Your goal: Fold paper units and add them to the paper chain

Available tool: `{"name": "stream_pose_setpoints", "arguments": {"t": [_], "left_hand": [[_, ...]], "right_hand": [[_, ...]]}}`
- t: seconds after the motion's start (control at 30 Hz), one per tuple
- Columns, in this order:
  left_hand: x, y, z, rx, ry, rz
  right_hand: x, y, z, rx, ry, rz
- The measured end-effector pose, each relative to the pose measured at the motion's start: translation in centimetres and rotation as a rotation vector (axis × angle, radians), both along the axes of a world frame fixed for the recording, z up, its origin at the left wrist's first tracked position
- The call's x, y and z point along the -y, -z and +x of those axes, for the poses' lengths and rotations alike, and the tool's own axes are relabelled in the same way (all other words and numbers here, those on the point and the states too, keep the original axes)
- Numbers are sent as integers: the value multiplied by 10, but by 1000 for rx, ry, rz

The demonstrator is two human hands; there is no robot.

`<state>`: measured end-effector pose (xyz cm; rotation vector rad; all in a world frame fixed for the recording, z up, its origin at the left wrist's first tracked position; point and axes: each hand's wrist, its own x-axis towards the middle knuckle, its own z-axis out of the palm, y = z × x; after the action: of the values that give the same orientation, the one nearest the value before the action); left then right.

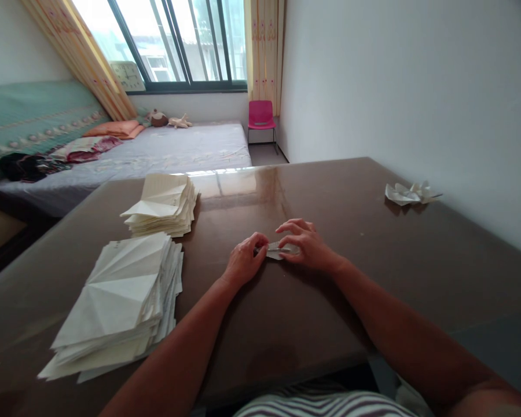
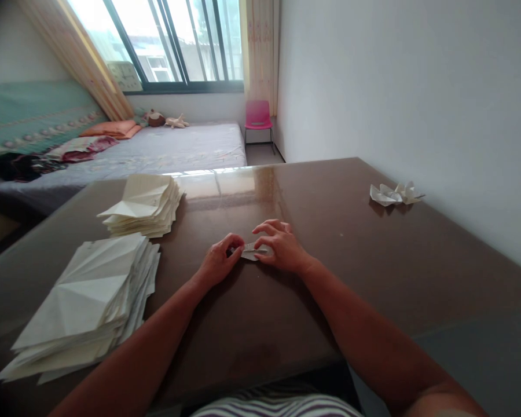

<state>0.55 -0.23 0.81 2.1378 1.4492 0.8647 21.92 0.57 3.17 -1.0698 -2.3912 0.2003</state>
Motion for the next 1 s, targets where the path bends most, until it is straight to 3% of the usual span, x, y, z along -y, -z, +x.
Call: {"name": "stream_pose_setpoints", "arguments": {"t": [0.17, 0.33, 0.57, 0.73, 0.87, 1.0], "left_hand": [[-2, -2, 8, -5, -58, 4], [0, -5, 10, -51, -20, 45], [0, -4, 9, -69, 4, 53], [-3, -1, 6, 72, 14, 51], [-11, 3, -4, 248, -63, 31], [-15, 7, -11, 207, -55, 2]], "right_hand": [[-8, 6, -7, 66, 46, -3], [-15, 9, -9, 111, 79, -106], [-10, 6, -8, 85, 91, -127], [-11, 10, -6, 33, 94, -129], [-19, 6, 12, -1, 236, -109], [-36, -8, 58, 127, 412, -96]]}}
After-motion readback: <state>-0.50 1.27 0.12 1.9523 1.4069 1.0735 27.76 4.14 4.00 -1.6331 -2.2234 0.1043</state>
